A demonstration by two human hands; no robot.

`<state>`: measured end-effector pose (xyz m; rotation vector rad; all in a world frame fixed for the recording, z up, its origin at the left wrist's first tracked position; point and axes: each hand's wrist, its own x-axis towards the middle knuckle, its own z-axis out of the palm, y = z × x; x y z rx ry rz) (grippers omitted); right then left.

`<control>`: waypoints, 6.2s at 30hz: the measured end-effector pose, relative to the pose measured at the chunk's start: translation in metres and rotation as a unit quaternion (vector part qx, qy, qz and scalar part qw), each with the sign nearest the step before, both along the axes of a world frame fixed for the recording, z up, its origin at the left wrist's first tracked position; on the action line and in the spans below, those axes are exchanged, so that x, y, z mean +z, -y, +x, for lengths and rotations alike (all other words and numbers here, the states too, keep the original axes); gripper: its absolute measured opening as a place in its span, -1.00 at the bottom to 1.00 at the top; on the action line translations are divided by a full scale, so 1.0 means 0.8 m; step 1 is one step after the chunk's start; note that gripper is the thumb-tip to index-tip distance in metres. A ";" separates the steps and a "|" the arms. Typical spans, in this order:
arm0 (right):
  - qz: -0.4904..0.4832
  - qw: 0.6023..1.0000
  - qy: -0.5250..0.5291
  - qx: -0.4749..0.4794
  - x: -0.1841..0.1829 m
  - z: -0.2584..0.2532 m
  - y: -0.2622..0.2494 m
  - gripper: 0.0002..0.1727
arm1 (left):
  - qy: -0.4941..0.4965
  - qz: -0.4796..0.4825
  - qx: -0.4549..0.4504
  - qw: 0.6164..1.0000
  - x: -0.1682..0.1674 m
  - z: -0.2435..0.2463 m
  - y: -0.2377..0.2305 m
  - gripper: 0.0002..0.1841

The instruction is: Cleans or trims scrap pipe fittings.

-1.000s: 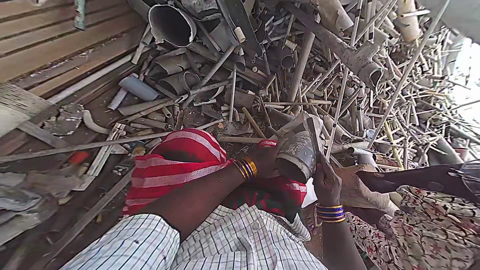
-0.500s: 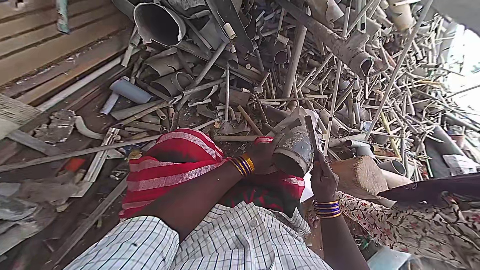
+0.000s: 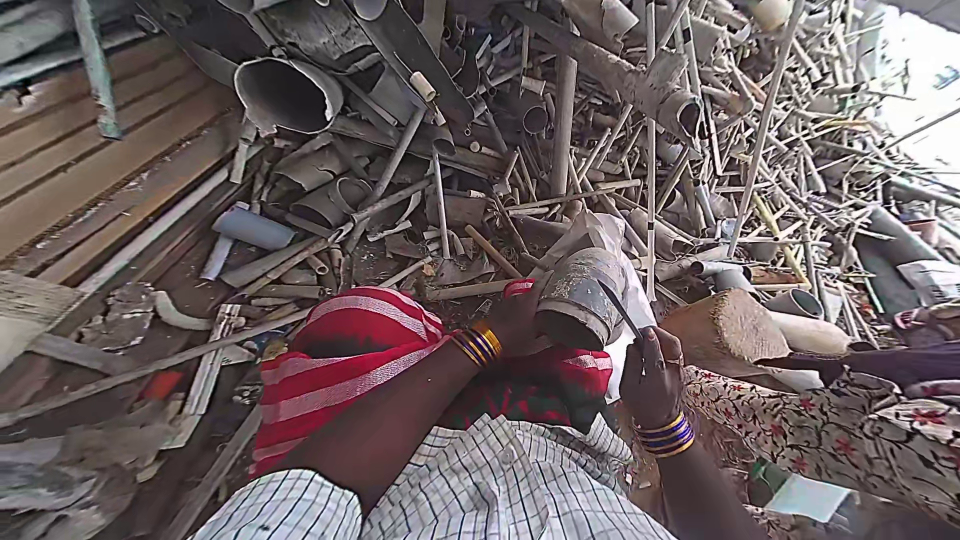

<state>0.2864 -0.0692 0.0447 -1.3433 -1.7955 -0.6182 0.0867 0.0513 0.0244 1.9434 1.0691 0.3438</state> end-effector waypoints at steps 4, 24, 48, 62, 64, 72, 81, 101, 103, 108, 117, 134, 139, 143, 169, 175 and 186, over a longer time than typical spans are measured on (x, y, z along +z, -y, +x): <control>-0.056 0.997 0.038 -0.035 -0.038 0.012 -0.001 -0.65 | -0.020 -0.013 0.005 1.000 0.005 0.002 -0.001 -0.29; -0.108 0.991 0.014 -0.081 -0.030 0.012 0.006 -0.63 | -0.038 -0.021 0.009 0.999 0.007 0.005 0.003 -0.26; -0.033 0.997 -0.060 -0.033 -0.018 0.004 0.013 -0.66 | 0.011 -0.010 0.005 1.000 0.000 0.001 0.004 -0.27; -0.187 0.975 -0.063 -0.099 -0.042 0.020 0.009 -0.55 | -0.003 -0.008 0.013 1.000 0.002 0.006 0.008 -0.25; -0.214 0.961 -0.120 -0.131 -0.040 0.025 0.005 -0.50 | 0.005 -0.007 0.010 1.000 0.000 0.006 0.006 -0.25; -0.098 0.982 -0.159 -0.013 -0.024 0.009 0.004 -0.52 | 0.020 0.038 0.030 0.999 -0.011 0.008 0.011 -0.24; -0.277 0.947 -0.147 -0.072 0.056 -0.040 -0.036 -0.46 | 0.015 0.070 0.044 0.997 -0.021 0.011 0.007 -0.28; -0.142 0.986 -0.035 -0.082 0.015 0.018 -0.030 -0.56 | -0.031 -0.017 -0.003 0.999 0.009 0.003 0.004 -0.24; -0.059 0.996 -0.058 -0.032 0.021 0.018 -0.023 -0.60 | -0.027 -0.010 -0.003 1.000 0.008 0.001 0.004 -0.22; -0.057 0.997 0.023 -0.053 -0.018 0.020 -0.018 -0.63 | -0.037 -0.032 -0.001 0.999 0.011 0.002 0.003 -0.25; -0.011 0.999 0.020 -0.044 -0.024 0.024 -0.017 -0.70 | -0.040 -0.039 -0.013 0.998 0.018 0.001 0.004 -0.25; -0.020 0.997 0.068 -0.034 0.013 0.038 -0.008 -0.70 | -0.094 -0.005 -0.033 0.995 0.028 0.007 0.009 -0.18; -0.188 0.964 0.113 -0.153 0.031 0.077 -0.015 -0.50 | -0.096 0.009 -0.049 0.994 0.028 0.012 0.010 -0.10; -0.047 0.986 0.158 -0.015 0.055 0.067 -0.001 -0.64 | -0.082 0.030 -0.062 0.994 0.024 0.011 0.009 -0.05; -0.198 0.907 0.364 -0.078 0.156 0.090 -0.002 -0.40 | -0.057 0.019 -0.062 0.996 0.023 0.000 0.006 -0.05; -0.177 0.904 0.388 0.020 0.154 0.094 0.006 -0.46 | -0.053 0.017 -0.062 0.997 0.018 0.001 0.005 -0.11; -0.217 0.966 0.106 -0.089 0.108 0.059 0.001 -0.47 | 0.146 -0.013 -0.036 0.989 -0.014 -0.006 0.004 -0.20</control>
